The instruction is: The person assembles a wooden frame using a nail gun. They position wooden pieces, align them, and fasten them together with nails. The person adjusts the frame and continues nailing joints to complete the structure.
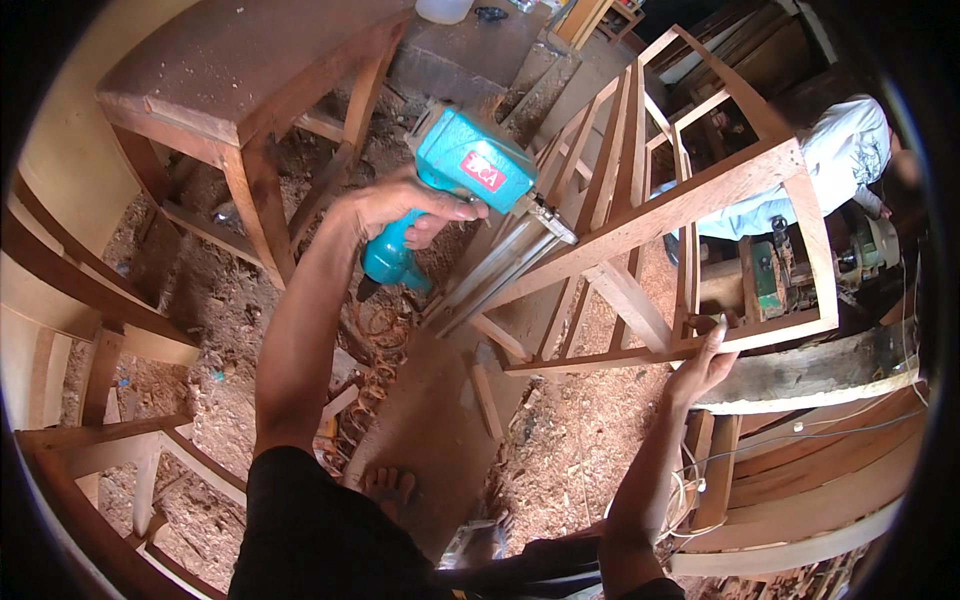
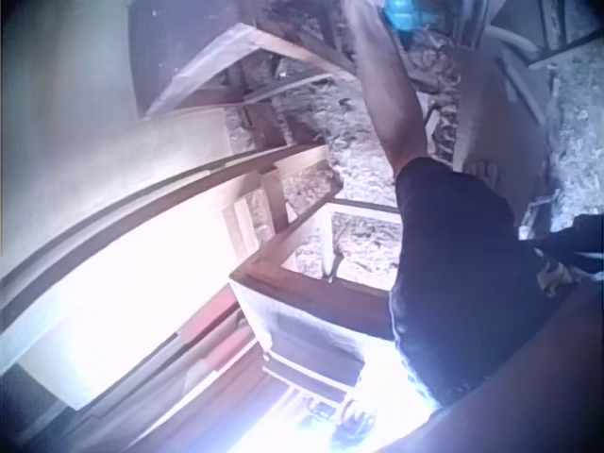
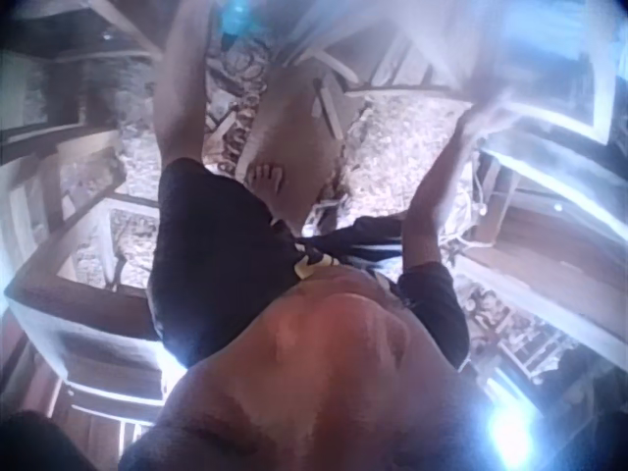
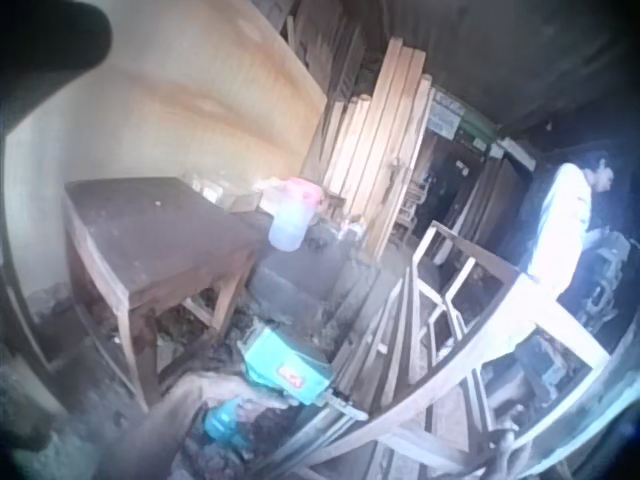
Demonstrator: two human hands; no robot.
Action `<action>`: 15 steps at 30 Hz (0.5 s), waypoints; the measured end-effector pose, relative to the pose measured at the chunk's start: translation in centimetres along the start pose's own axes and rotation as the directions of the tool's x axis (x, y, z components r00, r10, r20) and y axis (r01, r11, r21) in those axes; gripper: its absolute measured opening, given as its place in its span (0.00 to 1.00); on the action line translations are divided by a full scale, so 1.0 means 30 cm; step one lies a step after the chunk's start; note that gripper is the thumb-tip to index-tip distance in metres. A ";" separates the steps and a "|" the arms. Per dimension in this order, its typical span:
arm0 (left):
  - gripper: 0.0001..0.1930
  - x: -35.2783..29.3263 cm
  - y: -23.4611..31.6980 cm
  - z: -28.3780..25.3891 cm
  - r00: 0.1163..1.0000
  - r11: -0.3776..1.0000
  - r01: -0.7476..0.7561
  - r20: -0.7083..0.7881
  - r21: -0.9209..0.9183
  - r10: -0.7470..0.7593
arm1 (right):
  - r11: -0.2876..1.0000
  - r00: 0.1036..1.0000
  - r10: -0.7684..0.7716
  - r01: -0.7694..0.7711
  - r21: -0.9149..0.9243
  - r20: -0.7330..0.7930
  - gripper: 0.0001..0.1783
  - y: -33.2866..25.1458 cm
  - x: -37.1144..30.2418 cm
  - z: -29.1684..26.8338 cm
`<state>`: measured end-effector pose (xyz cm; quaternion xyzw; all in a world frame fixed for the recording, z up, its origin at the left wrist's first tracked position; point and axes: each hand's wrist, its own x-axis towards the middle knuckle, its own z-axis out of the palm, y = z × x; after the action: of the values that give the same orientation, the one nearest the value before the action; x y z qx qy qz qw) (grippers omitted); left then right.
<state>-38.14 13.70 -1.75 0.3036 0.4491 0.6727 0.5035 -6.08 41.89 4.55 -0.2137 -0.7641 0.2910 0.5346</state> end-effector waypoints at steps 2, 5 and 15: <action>0.18 0.003 -0.005 -0.002 1.000 1.000 -0.001 -0.004 -0.019 0.001 | 0.999 1.000 -0.011 0.010 0.034 0.024 0.28 0.010 -0.014 -0.001; 0.19 0.009 -0.010 -0.004 1.000 1.000 -0.009 0.005 -0.011 0.009 | 0.998 0.999 -0.021 0.018 0.063 0.034 0.26 0.019 -0.018 0.000; 0.18 0.021 0.002 -0.021 1.000 0.996 -0.002 0.018 0.094 0.000 | 0.989 0.996 -0.074 0.066 0.134 0.055 0.20 0.035 -0.011 0.014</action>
<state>-38.90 14.11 -1.99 0.3334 0.4756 0.6483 0.4922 -6.34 42.38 3.52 -0.1420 -0.7658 0.3283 0.5344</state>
